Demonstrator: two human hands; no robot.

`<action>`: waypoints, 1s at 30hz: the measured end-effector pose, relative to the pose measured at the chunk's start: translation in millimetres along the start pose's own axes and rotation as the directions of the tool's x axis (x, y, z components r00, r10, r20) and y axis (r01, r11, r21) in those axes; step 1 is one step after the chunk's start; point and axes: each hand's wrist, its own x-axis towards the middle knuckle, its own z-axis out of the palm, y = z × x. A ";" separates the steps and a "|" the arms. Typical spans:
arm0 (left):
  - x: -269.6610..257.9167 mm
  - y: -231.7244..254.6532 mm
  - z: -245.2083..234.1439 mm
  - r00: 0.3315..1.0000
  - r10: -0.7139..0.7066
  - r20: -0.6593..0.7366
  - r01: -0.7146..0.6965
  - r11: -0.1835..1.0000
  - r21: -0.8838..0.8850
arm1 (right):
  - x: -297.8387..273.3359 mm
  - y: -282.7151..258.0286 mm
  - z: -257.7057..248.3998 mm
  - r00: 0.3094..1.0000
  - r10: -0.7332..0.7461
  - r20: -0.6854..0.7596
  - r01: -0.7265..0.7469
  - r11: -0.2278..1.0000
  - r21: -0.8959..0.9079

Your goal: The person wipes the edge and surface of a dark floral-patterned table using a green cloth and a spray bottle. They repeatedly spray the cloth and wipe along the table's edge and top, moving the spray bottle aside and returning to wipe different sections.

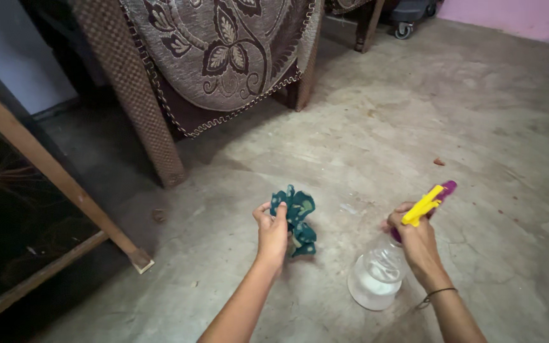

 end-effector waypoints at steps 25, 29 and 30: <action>-34.9 58.3 53.0 0.987 0.018 0.162 -0.007 0.998 -0.068 | -9.7 -2.9 -20.4 0.742 0.042 0.669 0.071 0.987 -0.141; -34.3 63.0 52.9 0.990 0.001 0.140 0.000 1.000 -0.003 | -32.2 -33.5 -38.1 0.824 0.277 0.495 -0.155 0.950 -0.272; -35.5 63.7 53.1 0.990 0.001 0.143 -0.001 1.000 0.002 | -39.0 -37.7 -41.6 0.838 0.354 0.415 -0.216 0.914 -0.342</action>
